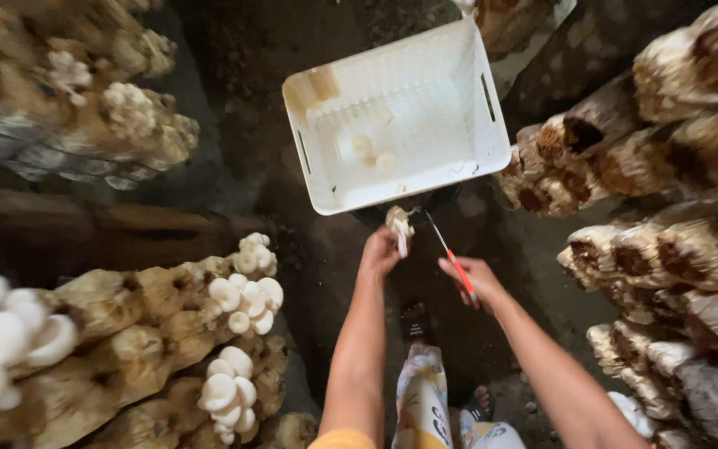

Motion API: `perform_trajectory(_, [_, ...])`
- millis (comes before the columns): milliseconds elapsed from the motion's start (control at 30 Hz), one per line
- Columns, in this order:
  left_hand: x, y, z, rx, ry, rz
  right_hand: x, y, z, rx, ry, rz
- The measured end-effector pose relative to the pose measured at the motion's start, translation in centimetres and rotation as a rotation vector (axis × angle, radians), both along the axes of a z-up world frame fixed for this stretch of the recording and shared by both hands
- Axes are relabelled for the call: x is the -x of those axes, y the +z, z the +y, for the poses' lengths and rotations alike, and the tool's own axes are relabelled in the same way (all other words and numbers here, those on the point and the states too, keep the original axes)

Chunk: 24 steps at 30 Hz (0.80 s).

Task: Harvesting mushrooms from growing bags using scissors and placing them into a plastic basket.

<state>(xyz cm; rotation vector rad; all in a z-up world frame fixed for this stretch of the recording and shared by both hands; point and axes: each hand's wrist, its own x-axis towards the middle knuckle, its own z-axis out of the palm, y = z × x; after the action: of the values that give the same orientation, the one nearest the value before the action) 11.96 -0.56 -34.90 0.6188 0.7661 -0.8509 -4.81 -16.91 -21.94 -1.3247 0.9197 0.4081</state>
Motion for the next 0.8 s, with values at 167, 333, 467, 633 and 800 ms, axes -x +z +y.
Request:
perform_trajectory(167, [-2.2,12.6,-0.1,-0.132,-0.173,-0.364,6.6,3.5,0.8,-0.085,-0.14,0.095])
perform_trajectory(333, [-11.4,15.8,-2.2,-0.532,-0.238,-0.616,10.7,10.9,1.6,-0.166,-0.224,0.231])
perform_trajectory(467, [-10.1,19.2,-2.3,-0.756,-0.086,-0.744,13.2,15.8,1.4,-0.076,-0.171,0.229])
perform_trajectory(633, [0.8,31.7,-2.6,-0.594,-0.283,-0.555,13.6,21.2,1.0,-0.077,-0.304,-0.06])
perform_trajectory(800, [13.8,34.4,-6.5,0.158,-0.454,-0.326,12.9,29.4,0.9,0.529,-0.141,-0.548])
